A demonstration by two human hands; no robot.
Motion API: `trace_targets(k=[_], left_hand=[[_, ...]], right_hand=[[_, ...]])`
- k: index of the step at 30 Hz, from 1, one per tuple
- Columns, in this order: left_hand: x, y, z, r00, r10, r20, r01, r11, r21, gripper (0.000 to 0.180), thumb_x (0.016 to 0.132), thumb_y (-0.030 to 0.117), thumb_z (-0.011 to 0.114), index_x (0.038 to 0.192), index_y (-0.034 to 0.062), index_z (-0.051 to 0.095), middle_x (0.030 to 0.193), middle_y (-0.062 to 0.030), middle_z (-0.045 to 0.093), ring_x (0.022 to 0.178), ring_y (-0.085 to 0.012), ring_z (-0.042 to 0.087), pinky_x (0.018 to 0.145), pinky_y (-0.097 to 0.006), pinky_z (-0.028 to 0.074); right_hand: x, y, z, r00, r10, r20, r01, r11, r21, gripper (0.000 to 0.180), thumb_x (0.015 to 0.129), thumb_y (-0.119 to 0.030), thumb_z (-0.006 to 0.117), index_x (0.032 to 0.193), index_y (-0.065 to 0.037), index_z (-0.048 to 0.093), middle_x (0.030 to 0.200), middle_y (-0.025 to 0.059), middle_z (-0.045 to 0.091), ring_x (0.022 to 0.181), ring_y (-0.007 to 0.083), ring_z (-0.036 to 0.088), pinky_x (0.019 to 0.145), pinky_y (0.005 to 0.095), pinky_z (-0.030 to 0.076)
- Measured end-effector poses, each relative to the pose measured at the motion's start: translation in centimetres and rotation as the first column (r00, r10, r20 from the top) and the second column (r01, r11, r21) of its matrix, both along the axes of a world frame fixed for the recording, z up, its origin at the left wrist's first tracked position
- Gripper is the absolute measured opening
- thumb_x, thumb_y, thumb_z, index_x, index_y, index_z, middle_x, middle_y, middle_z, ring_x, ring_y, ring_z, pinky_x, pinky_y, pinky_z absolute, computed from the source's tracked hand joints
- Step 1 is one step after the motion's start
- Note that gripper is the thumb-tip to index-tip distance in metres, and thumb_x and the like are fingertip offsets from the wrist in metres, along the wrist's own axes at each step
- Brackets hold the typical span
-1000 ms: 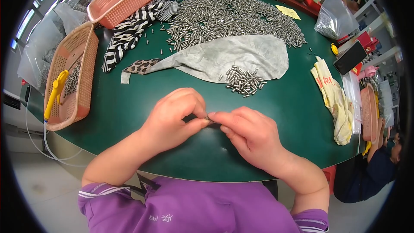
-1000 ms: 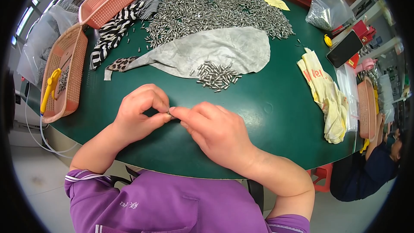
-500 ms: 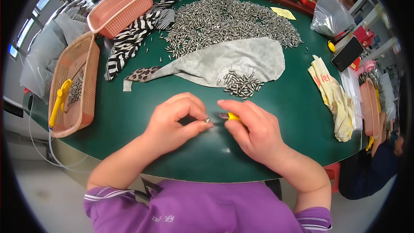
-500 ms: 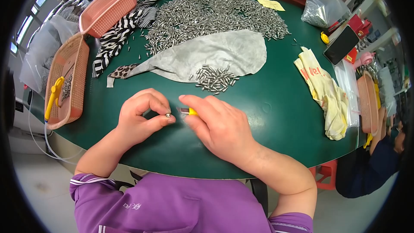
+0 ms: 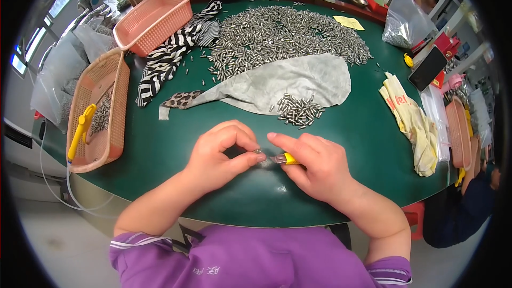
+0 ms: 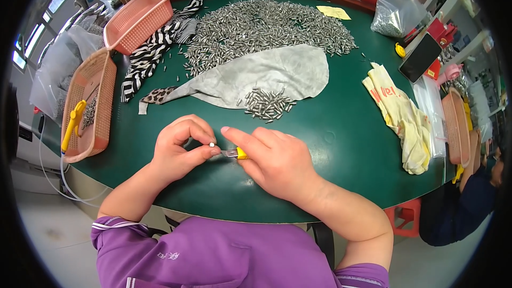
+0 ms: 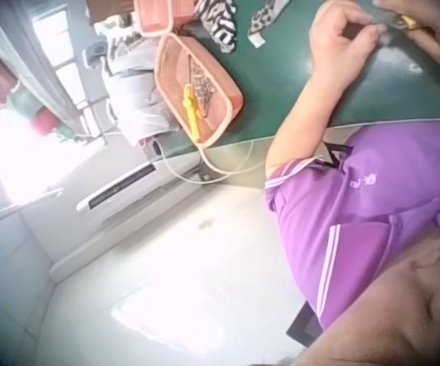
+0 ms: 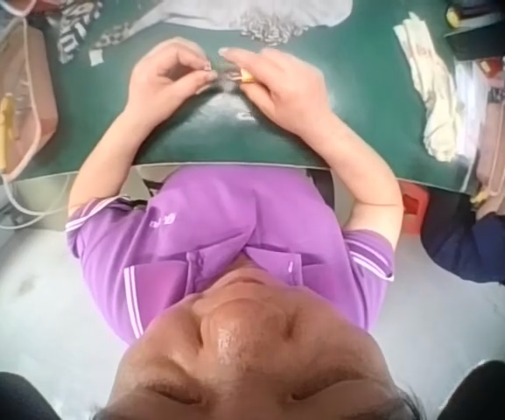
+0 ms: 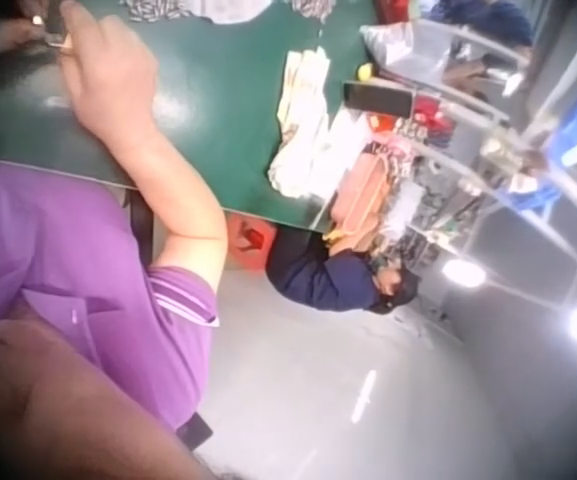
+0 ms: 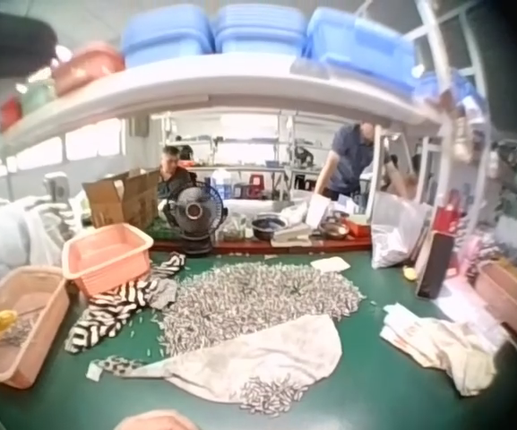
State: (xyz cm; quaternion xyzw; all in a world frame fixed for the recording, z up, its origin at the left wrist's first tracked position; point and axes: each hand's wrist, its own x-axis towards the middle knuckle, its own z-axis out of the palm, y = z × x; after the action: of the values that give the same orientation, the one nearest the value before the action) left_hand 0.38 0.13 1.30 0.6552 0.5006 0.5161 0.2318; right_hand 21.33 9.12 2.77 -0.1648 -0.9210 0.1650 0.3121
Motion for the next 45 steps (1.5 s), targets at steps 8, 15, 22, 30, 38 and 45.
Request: trace_targets(k=[8, 15, 22, 30, 38, 45], left_hand=[[0.0, 0.2, -0.1, 0.998, 0.003, 0.065, -0.003, 1.000, 0.009, 0.019, 0.077, 0.002, 0.081, 0.084, 0.0042, 0.063, 0.088, -0.0059, 0.066, 0.080, -0.0171, 0.063, 0.068, -0.029, 0.052], [-1.0, 0.6, -0.1, 0.998, 0.062, 0.009, -0.062, 0.997, -0.038, 0.007, 0.092, 0.003, 0.066, 0.099, 0.0021, 0.065, 0.098, -0.0074, 0.064, 0.089, -0.0173, 0.061, 0.078, -0.029, 0.050], [-3.5, -0.4, 0.5, 0.943, 0.329, 0.040, -0.330, 0.943, 0.029, 0.014, 0.095, 0.012, 0.062, 0.105, 0.0025, 0.065, 0.095, -0.0067, 0.062, 0.086, -0.0153, 0.060, 0.076, -0.029, 0.049], [-15.6, -8.6, 5.4, 0.309, 0.842, -0.442, -0.808, 0.477, 0.346, 0.019, 0.085, 0.002, 0.068, 0.103, 0.0020, 0.063, 0.098, -0.0115, 0.065, 0.088, -0.0252, 0.064, 0.079, -0.033, 0.051], [-14.2, -9.7, 4.3, 0.434, 0.759, -0.485, -0.711, 0.619, 0.333, 0.016, 0.096, 0.010, 0.059, 0.088, -0.0029, 0.063, 0.109, -0.0133, 0.064, 0.101, -0.0254, 0.062, 0.084, -0.032, 0.050], [-5.3, -0.7, 3.1, 0.795, 0.278, -0.539, -0.317, 0.948, 0.021, 0.012, 0.090, 0.014, 0.066, 0.094, 0.0031, 0.066, 0.108, -0.0123, 0.066, 0.102, -0.0315, 0.063, 0.089, -0.038, 0.050]], right_hand=[[0.0, 0.0, 0.6, 0.998, -0.003, 0.059, 0.006, 0.998, -0.058, 0.046, 0.072, -0.009, 0.075, 0.117, -0.018, 0.068, 0.074, 0.0026, 0.056, 0.066, 0.0232, 0.060, 0.057, 0.0360, 0.049], [0.1, 0.2, -0.1, 1.000, 0.000, -0.015, -0.002, 0.995, -0.096, 0.019, 0.075, -0.015, 0.078, 0.088, -0.011, 0.064, 0.075, 0.0042, 0.061, 0.066, 0.0258, 0.062, 0.058, 0.0364, 0.049], [-0.4, -0.5, -0.2, 0.999, -0.027, -0.023, 0.024, 0.991, -0.128, 0.018, 0.079, -0.013, 0.079, 0.079, -0.007, 0.062, 0.073, 0.0075, 0.063, 0.063, 0.0253, 0.062, 0.056, 0.0337, 0.048], [0.5, 0.2, -0.7, 0.998, -0.053, 0.037, 0.058, 0.987, -0.152, 0.024, 0.078, -0.019, 0.078, 0.089, -0.011, 0.058, 0.080, 0.0051, 0.065, 0.072, 0.0285, 0.065, 0.061, 0.0388, 0.051], [1.1, 5.4, -0.4, 0.959, -0.253, -0.127, 0.247, 0.967, -0.060, 0.018, 0.080, -0.011, 0.071, 0.097, -0.012, 0.066, 0.095, 0.0047, 0.065, 0.080, 0.0300, 0.066, 0.066, 0.0396, 0.053], [3.3, 10.2, -3.2, 0.868, -0.497, -0.007, 0.497, 0.868, -0.002, 0.025, 0.086, -0.022, 0.070, 0.110, -0.017, 0.070, 0.106, 0.0049, 0.063, 0.086, 0.0272, 0.067, 0.073, 0.0400, 0.055]])
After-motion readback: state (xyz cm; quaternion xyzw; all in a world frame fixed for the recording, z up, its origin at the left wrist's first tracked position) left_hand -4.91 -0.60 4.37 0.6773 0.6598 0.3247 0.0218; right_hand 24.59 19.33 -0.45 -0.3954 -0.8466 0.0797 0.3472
